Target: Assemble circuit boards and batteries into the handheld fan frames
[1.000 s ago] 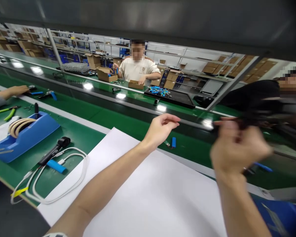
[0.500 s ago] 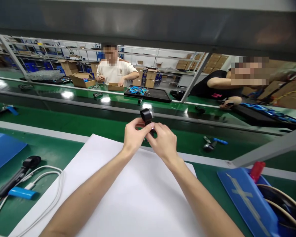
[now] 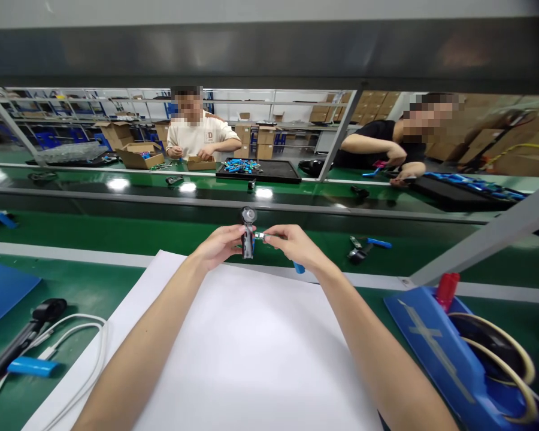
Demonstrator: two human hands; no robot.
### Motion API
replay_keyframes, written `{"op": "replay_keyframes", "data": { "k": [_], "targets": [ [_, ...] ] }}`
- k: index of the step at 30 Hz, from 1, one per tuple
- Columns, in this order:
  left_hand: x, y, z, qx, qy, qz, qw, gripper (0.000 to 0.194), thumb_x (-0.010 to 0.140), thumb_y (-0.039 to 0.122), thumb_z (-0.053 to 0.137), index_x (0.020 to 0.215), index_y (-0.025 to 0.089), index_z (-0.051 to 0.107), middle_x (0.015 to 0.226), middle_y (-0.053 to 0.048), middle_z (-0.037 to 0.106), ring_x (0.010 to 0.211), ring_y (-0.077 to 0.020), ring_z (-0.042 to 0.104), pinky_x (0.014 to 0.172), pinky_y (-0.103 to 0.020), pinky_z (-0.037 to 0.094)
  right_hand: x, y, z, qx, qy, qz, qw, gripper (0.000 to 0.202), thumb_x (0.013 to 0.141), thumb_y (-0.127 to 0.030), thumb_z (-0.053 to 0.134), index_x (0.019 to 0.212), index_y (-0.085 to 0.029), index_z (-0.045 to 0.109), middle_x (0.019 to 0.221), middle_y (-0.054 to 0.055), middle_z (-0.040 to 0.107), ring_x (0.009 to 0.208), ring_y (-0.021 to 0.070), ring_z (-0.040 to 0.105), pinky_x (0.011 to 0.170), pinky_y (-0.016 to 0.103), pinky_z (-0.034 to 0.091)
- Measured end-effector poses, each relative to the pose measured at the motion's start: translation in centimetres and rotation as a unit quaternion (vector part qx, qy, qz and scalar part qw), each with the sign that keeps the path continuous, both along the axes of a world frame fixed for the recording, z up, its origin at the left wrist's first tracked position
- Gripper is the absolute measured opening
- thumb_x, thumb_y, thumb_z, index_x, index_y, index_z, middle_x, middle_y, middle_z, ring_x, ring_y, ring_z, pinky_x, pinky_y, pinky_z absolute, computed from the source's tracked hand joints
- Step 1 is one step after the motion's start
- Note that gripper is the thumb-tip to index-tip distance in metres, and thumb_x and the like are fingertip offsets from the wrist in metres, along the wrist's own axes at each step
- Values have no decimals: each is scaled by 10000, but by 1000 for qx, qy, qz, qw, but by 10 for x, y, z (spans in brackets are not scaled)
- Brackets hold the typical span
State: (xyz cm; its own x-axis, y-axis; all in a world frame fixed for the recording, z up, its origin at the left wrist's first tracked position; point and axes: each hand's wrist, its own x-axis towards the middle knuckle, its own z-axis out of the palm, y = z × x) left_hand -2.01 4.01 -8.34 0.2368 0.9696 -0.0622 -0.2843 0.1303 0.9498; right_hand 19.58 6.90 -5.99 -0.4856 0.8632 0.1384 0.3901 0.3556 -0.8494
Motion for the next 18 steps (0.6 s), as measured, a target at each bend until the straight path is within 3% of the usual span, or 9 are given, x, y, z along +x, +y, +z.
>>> {"op": "replay_keyframes", "data": {
  "k": [7, 13, 18],
  "targets": [
    [6, 1, -9, -23, -1, -16, 1000, 459, 731, 478, 818, 1070, 173, 764, 1088, -139, 706, 944, -228, 623, 773, -299, 472, 6, 13, -13, 32, -19, -5, 999, 214, 836, -251, 556, 913, -158, 733, 814, 29, 696, 706, 155, 566, 667, 290, 448],
    [8, 0, -14, -22, 17, -17, 999, 467, 767, 494, 785, 1112, 180, 753, 1096, -137, 700, 983, -236, 616, 814, -307, 472, 12, 16, -10, 25, -13, 19, 999, 186, 827, -197, 593, 914, -168, 755, 859, 32, 736, 793, 185, 644, 725, 289, 483],
    [14, 9, -18, -30, 45, -21, 998, 492, 740, 494, 808, 1102, 166, 747, 1132, -143, 693, 1014, -239, 612, 832, -311, 478, 21, 25, -14, 98, -119, -5, 988, 212, 890, -173, 568, 983, -178, 758, 917, 28, 746, 849, 188, 662, 743, 274, 490]
  ]
}}
